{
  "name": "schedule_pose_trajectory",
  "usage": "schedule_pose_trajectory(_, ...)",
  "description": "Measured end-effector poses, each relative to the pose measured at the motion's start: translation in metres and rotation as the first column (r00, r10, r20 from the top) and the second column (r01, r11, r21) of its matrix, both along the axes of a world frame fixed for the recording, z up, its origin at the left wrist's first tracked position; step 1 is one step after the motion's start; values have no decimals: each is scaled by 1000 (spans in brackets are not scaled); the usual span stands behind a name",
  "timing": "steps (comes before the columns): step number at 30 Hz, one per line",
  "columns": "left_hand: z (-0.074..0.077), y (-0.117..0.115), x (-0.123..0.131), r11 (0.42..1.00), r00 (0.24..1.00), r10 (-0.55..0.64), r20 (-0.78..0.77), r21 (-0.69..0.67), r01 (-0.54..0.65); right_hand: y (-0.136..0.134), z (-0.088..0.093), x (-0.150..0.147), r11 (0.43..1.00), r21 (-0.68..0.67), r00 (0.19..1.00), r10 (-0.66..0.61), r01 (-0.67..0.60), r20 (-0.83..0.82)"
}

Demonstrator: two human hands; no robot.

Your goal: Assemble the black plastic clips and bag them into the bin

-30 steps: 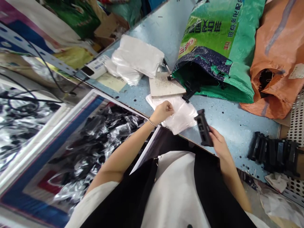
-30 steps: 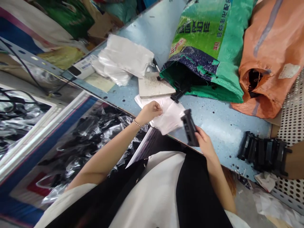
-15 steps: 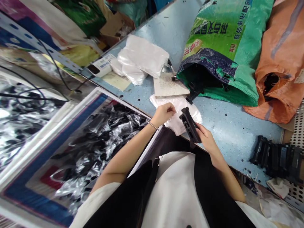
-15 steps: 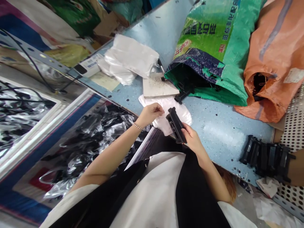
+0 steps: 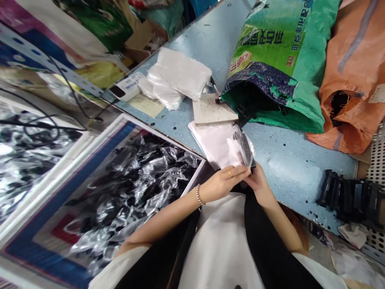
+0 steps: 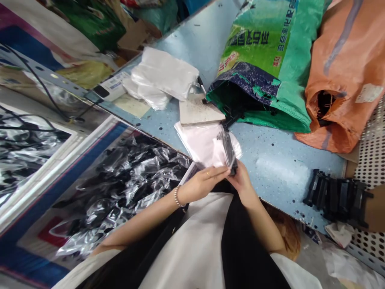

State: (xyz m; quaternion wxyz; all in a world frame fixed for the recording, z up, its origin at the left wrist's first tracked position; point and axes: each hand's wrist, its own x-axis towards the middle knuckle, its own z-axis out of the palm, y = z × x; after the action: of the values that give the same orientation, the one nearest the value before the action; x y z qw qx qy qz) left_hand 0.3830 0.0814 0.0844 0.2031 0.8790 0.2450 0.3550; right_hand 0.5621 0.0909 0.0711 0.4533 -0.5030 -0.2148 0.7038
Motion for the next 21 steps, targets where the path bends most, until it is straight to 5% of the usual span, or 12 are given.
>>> schedule_pose_trajectory(6,-15,-13,16,989,990,143,-15,-30,-143,-22,14,-7,998,54,989,6,-15,149)
schedule_pose_trajectory(12,14,-20,-16,941,941,329,-82,-49,-334,-39,30,-13,956,124,956,244,-265,163)
schedule_pose_trajectory(16,20,-23,-36,869,867,481,-128,-62,-491,-36,21,-34,932,141,938,312,-333,152)
schedule_pose_trajectory(21,-4,-15,-34,760,802,569,-180,-258,-597,-26,3,-46,916,164,923,334,-366,192)
